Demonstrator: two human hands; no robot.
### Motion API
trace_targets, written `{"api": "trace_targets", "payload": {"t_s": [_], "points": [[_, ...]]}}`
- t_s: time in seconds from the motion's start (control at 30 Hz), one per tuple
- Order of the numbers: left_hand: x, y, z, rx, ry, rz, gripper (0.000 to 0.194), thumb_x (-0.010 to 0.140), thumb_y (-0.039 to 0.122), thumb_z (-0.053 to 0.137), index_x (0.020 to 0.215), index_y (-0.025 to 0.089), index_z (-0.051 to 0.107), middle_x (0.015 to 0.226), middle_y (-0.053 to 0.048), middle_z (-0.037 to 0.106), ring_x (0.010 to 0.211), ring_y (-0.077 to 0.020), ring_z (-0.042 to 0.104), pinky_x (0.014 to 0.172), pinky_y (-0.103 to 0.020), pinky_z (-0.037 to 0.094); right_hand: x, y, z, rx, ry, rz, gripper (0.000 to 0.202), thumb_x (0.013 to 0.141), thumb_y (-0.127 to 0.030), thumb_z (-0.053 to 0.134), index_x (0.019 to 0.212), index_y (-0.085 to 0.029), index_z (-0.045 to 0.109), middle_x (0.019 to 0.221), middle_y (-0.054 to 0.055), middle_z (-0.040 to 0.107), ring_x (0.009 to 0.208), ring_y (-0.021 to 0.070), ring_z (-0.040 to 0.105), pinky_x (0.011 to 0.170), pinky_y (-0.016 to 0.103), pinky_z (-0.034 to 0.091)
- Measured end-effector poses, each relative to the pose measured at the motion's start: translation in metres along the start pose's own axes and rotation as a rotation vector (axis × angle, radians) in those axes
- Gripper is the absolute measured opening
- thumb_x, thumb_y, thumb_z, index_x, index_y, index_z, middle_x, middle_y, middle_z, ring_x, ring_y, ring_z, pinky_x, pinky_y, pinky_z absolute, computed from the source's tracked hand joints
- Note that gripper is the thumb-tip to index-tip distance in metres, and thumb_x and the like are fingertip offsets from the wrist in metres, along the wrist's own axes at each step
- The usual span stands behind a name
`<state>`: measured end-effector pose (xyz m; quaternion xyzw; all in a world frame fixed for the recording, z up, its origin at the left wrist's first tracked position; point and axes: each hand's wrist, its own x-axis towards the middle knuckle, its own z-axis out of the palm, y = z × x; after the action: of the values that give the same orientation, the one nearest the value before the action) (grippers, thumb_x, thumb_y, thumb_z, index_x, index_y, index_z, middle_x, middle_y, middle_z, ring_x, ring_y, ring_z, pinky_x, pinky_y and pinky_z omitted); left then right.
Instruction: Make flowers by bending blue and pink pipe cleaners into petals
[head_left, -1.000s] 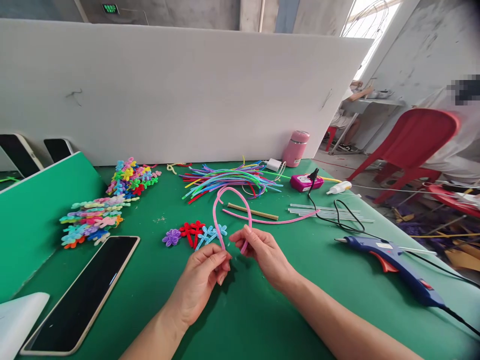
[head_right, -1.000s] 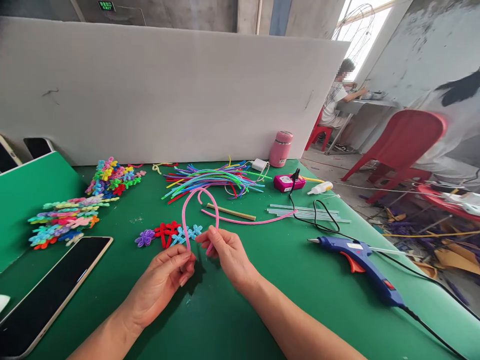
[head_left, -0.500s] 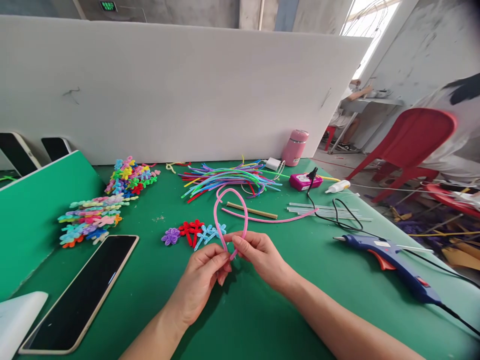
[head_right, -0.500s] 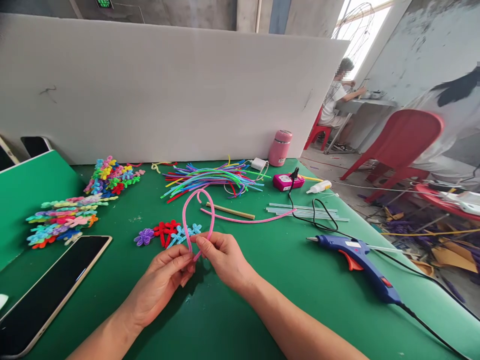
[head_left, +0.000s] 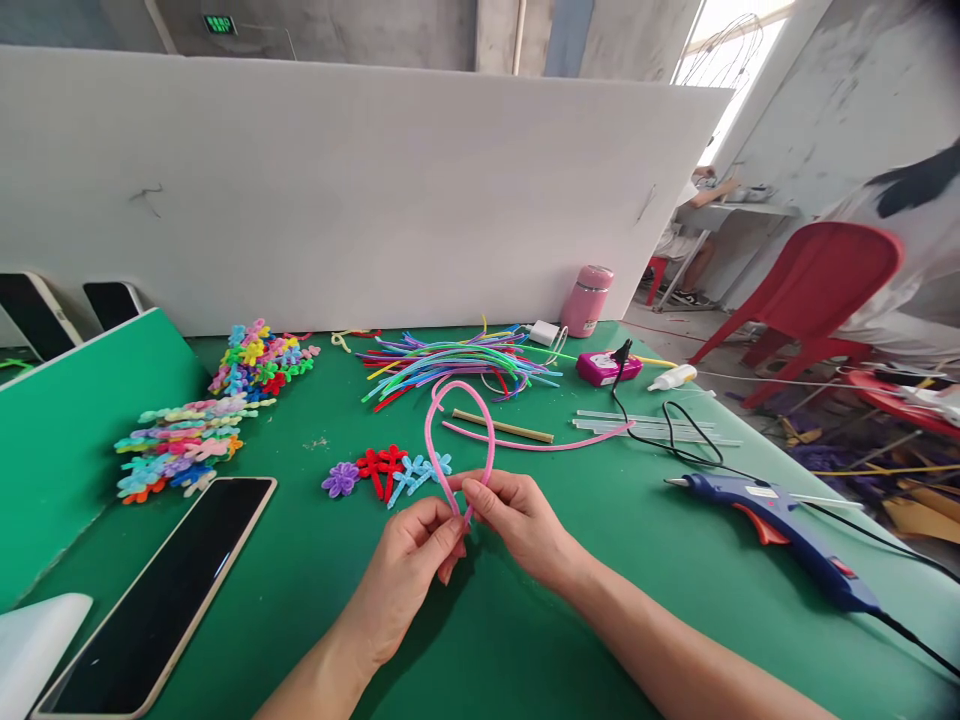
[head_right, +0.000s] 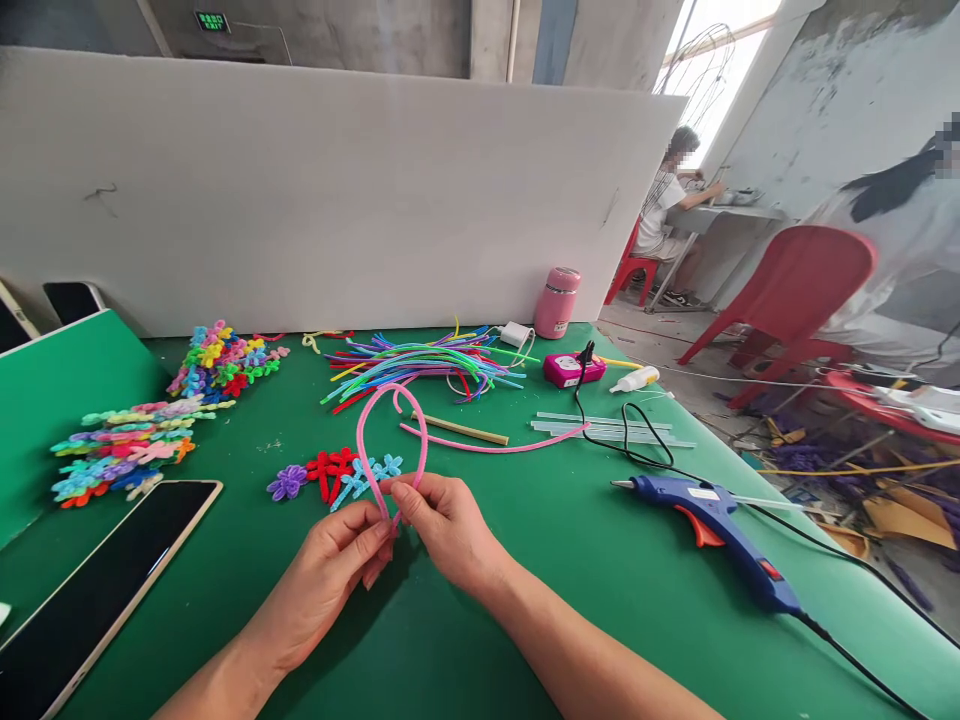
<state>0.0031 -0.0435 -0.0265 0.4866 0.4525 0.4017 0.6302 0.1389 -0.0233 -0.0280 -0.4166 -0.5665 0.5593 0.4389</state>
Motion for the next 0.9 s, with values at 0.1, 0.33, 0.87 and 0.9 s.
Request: {"api": "trace_targets", "payload": {"t_s": [0.1,0.33,0.87,0.9], "points": [[0.0,0.001,0.001,0.003,0.002,0.007,0.024,0.074,0.033,0.056,0.058,0.016,0.051,0.054,0.003,0.044,0.049,-0.0082,0.036,0.047,-0.021,0.03,0.0,0.001,0.001,0.006,-0.005,0.003,0.039,0.077,-0.047,0.048,0.085,-0.012,0.065,0.057,-0.002,0.039,0.055,0.0091,0.034,0.05,0.022,0.027],[-0.002,0.003,0.0,0.1,0.01,0.013,0.029,0.072,0.04,0.056,0.058,0.016,0.048,0.052,0.005,0.038,0.048,-0.0081,0.031,0.044,-0.021,0.025,0.001,0.0,0.0,0.041,0.022,0.012,0.035,0.075,-0.045,0.052,0.081,-0.013,0.065,0.059,-0.001,0.045,0.056,0.0093,0.036,0.052,0.022,0.03],[-0.006,0.0,0.001,0.231,-0.194,-0.011,0.026,0.077,0.038,0.049,0.065,0.016,0.047,0.057,0.004,0.04,0.051,-0.0085,0.032,0.046,-0.021,0.025,0.021,-0.034,-0.029,0.421,0.498,-0.276,0.027,0.064,-0.027,0.069,0.089,-0.019,0.061,0.069,-0.003,0.059,0.068,0.0078,0.053,0.063,0.019,0.041],[-0.007,0.001,0.001,0.225,-0.194,0.002,0.026,0.077,0.038,0.049,0.064,0.016,0.046,0.057,0.004,0.039,0.051,-0.0085,0.032,0.047,-0.021,0.025,0.023,-0.035,-0.03,0.425,0.508,-0.276,0.029,0.063,-0.026,0.069,0.089,-0.019,0.06,0.068,-0.003,0.06,0.066,0.0077,0.053,0.061,0.018,0.04]]}}
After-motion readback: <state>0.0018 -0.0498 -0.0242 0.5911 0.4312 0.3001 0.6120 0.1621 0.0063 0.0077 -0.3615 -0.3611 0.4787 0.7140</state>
